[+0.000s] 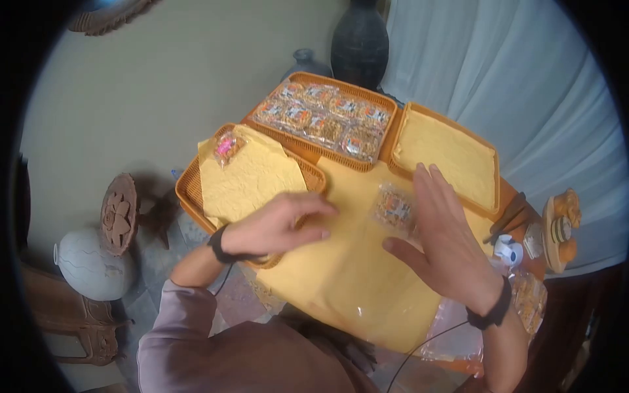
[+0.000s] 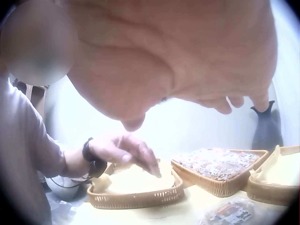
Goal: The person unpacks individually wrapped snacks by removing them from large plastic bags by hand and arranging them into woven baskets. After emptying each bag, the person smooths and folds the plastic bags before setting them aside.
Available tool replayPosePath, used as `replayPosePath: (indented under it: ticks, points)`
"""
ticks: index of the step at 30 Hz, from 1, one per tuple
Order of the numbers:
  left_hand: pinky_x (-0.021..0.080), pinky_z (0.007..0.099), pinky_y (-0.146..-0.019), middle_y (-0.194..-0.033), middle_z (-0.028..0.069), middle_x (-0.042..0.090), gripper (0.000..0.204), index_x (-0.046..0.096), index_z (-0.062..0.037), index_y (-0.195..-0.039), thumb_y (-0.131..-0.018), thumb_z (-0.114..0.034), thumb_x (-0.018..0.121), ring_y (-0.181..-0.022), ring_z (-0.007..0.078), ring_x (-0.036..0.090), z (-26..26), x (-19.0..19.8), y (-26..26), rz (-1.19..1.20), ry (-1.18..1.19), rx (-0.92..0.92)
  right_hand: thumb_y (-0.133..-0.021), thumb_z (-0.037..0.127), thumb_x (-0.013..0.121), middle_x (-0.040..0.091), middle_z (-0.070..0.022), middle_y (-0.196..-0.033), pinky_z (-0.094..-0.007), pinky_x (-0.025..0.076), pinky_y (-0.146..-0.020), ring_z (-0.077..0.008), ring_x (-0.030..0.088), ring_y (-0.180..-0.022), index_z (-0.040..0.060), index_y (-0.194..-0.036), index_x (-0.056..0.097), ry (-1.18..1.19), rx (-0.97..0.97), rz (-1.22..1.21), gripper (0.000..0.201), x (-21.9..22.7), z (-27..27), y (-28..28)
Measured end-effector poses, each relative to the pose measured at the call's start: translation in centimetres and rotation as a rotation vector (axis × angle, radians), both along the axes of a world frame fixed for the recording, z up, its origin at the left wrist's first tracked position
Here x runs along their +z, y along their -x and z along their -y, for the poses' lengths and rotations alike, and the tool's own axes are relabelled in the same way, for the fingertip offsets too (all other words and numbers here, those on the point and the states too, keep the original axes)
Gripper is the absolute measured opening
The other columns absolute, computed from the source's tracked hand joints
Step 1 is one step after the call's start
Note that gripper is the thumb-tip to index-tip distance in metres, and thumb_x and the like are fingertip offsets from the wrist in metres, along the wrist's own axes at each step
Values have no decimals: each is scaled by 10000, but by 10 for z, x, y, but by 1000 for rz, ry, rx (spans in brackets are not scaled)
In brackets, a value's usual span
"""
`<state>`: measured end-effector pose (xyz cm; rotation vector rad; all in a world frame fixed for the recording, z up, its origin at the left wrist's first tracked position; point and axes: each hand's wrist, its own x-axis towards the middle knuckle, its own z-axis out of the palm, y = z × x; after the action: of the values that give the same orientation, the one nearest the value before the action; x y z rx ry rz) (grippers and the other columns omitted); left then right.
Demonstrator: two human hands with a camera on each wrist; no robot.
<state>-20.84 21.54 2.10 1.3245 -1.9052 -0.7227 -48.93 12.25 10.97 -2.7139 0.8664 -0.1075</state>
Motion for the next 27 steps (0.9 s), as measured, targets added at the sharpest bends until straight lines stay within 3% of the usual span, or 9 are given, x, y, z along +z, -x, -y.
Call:
replayPosePath:
  ticks: [4, 7, 9, 13, 15, 17, 21, 23, 27]
  points:
    - [567, 380, -844, -1066, 166, 732, 250, 716, 1, -1112, -900, -120, 771, -979, 325, 718, -69, 3, 28, -223, -173, -180, -820, 152, 791, 223, -259, -1677, -459, 181, -1268, -414, 172, -1573, -33, -1619, 165, -105, -87, -16, 1031, 6, -42, 36]
    - [562, 380, -766, -984, 129, 744, 177, 736, -17, -1046, -932, -151, 752, -899, 303, 722, -106, -15, 32, -468, -266, -405, -804, 157, 802, 243, -240, -1679, -460, 180, -1268, -390, 179, -1578, -18, -1624, 167, -278, -131, 39, 1052, 2, -67, 59]
    - [563, 367, -785, -963, 133, 746, 176, 744, -10, -1023, -950, -170, 741, -899, 292, 724, -119, -26, 34, -422, -353, -537, -847, 218, 797, 261, -286, -1647, -475, 207, -1262, -436, 224, -1549, -53, -1601, 186, -299, -134, 22, 1007, -13, -79, 76]
    - [552, 399, -889, -1118, 162, 717, 208, 726, 15, -1053, -933, -155, 725, -1036, 320, 694, -132, -48, 70, -295, -349, -323, -845, 144, 787, 293, -256, -1651, -465, 246, -1249, -391, 259, -1552, -24, -1614, 192, -522, -251, 200, 986, -54, -109, 100]
    - [540, 409, -953, -1208, 170, 695, 222, 719, 18, -1081, -931, -145, 711, -1122, 326, 672, -129, -55, 87, -189, -262, -222, -849, 92, 766, 330, -237, -1642, -472, 265, -1241, -367, 287, -1547, 9, -1627, 195, -617, -329, 469, 969, -69, -120, 102]
    - [502, 444, -1064, -1417, 206, 581, 256, 701, 38, -1144, -930, -102, 686, -1367, 350, 522, -127, -62, 102, 54, -122, -186, -862, 74, 749, 341, -227, -1640, -478, 270, -1238, -357, 295, -1545, 25, -1629, 211, -613, -379, 633, 939, -87, -132, 104]
    - [434, 452, -1146, -1487, 248, 497, 312, 663, 78, -1200, -931, -81, 652, -1433, 399, 440, -118, -67, 138, 212, 23, -139, -919, 60, 703, 364, -205, -1631, -490, 292, -1224, -339, 312, -1538, 28, -1606, 286, -593, -617, 1024, 804, -119, -141, 99]
    - [384, 471, -1190, -1499, 296, 453, 352, 628, 107, -1241, -927, -54, 633, -1471, 446, 372, -111, -68, 157, 414, 98, -148, -943, 50, 679, 375, -201, -1621, -470, 306, -1218, -332, 326, -1530, 18, -1593, 309, -624, -699, 1092, 749, -140, -143, 97]
    - [368, 497, -1197, -1480, 309, 458, 352, 605, 93, -1276, -945, -25, 589, -1472, 469, 354, -76, -90, 183, 455, 159, -15, -984, 11, 627, 398, -192, -1598, -423, 352, -1196, -319, 370, -1500, -7, -1568, 345, -710, -851, 1244, 648, -171, -145, 88]
